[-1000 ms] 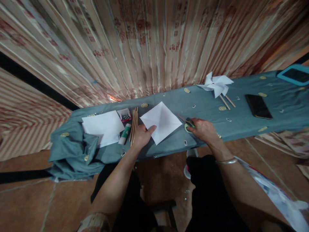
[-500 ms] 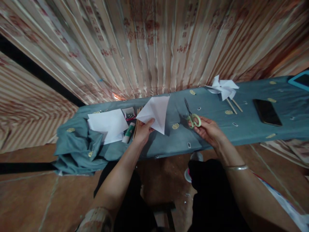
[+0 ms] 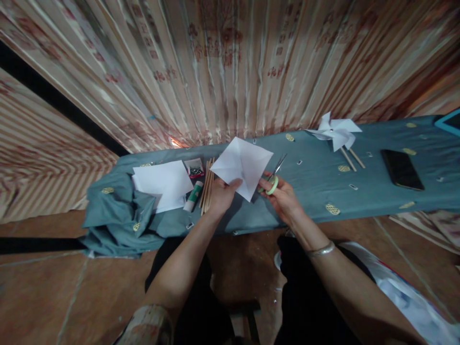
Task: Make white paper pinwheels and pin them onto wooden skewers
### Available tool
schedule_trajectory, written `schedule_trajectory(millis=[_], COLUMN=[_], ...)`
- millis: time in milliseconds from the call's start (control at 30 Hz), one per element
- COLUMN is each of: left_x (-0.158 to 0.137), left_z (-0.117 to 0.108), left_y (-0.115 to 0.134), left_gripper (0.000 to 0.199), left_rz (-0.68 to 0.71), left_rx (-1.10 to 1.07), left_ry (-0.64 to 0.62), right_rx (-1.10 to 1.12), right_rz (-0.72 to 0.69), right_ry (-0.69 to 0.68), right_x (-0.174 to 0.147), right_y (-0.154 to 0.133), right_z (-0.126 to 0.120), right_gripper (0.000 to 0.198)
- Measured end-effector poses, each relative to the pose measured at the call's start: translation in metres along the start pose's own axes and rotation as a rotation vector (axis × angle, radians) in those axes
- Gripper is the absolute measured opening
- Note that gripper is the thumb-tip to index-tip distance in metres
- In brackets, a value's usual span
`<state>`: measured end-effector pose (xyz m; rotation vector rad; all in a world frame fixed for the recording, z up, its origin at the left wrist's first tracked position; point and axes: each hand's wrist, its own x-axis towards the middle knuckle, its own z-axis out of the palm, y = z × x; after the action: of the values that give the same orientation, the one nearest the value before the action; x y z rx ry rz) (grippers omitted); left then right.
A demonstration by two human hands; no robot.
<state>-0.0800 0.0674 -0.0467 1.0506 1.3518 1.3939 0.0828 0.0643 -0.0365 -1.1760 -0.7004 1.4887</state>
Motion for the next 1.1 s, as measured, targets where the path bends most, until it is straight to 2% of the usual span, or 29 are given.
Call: schedule_trajectory(millis=[67, 167, 333, 467, 600, 733, 900, 1000, 1100], left_x=[-0.003, -0.005, -0.008, -0.014, -0.014, -0.002, 0.011, 0.014, 0.016], left_z=[0.001, 0.004, 0.008, 0.013, 0.013, 0.002, -0.01, -0.011, -0.008], left_y=[0.003, 0.002, -0.003, -0.003, -0.005, -0.007, -0.006, -0.005, -0.008], left_gripper=[0.025, 0.028, 0.042, 0.049, 0.047, 0.043, 0.036, 0.032, 0.034], left_rz=[-0.001, -0.044, -0.277, -0.34, -0.21, -0.049, -0.047, -0.041, -0.012], left_rx=[-0.019, -0.169, -0.409, -0.459, -0.402, -0.316, -0.255, -0.228, -0.238], left_ry=[-0.016, -0.03, -0.064, -0.108, -0.027, 0.053, 0.142, 0.163, 0.172], right_rx=[-0.032, -0.087, -0.101, -0.123, -0.124, -0.215, -0.386, -0.403, -0.392], right_rz=[-0.019, -0.05, -0.089, -0.091, -0.065, -0.035, 0.043, 0.119, 0.161], right_ry=[0.015, 0.009, -0.025, -0.038, -0.03, -0.121, -0.33, -0.456, -0.523], right_x=[0.003, 0.008, 0.008, 0.006, 0.003, -0.009, -0.039, -0.054, -0.06], right_y=[-0.001, -0.003, -0.003, -0.002, -0.001, 0.004, 0.018, 0.027, 0.035], right_z=[0.002, 0.002, -0.001, -0.001, -0.004, -0.011, -0.016, -0.013, -0.009], right_gripper=[0.059, 0.045, 0.038, 0.038, 0.042, 0.05, 0.05, 0.047, 0.045])
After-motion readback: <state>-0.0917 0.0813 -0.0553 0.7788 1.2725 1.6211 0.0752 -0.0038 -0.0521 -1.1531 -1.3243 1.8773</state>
